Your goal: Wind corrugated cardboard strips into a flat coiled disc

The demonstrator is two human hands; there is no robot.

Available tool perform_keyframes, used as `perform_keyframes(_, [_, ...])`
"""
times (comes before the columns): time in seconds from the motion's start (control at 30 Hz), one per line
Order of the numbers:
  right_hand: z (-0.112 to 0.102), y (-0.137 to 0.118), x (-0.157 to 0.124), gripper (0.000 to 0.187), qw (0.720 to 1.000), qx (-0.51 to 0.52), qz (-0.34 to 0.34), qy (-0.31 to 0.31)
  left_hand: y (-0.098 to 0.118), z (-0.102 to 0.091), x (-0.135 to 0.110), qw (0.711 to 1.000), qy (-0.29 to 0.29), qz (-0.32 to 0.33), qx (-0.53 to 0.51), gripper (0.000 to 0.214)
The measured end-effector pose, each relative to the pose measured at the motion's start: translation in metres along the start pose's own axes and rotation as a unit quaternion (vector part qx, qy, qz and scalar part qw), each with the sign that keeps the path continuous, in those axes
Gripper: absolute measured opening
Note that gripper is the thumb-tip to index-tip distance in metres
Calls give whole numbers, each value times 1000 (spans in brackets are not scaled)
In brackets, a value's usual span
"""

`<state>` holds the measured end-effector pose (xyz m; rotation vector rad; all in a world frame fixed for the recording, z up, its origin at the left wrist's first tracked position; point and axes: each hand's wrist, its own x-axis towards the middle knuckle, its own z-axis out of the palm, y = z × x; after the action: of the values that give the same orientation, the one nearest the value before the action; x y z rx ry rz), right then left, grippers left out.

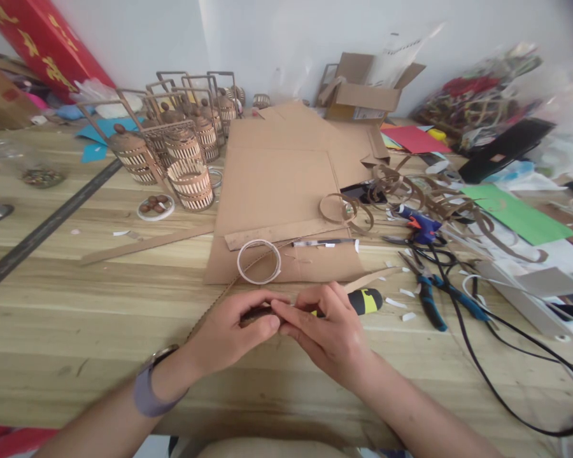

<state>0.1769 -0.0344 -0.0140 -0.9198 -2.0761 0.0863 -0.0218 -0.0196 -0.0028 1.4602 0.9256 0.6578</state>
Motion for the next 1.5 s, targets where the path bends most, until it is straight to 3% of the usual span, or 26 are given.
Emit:
perform_keyframes(0.17, [-1, 1, -1, 33, 992, 127, 4, -15, -1, -1, -6, 999, 29, 21, 21, 42])
perform_keyframes(0.5, [0, 6, -2, 25, 986, 166, 4, -19, -7, -6, -10, 984, -18, 176, -37, 51])
perform_keyframes(0.7, [-5, 0, -3, 21, 994, 109, -31, -5, -6, -4, -12, 987, -50, 143, -58, 61])
perform_keyframes(0.9, [-8, 10, -10, 23, 998, 21, -52, 2, -8, -7, -10, 998, 9, 68, -13, 68])
perform_keyframes(1.1, [-8, 7, -4, 22, 995, 6, -100, 1, -12, -5, -7, 999, 18, -13, -35, 100])
perform_keyframes(1.23, [-13, 1, -2, 22, 995, 22, -93, 3, -13, -3, -10, 996, 14, 10, -83, 95])
perform_keyframes(1.4, [-17, 0, -6, 24, 995, 63, -72, -16, -15, -2, -11, 984, -44, 60, -160, 91])
perform_keyframes(1.5, [-14, 0, -7, 23, 994, 104, -36, 3, -13, -1, -13, 975, -75, 88, -188, 91])
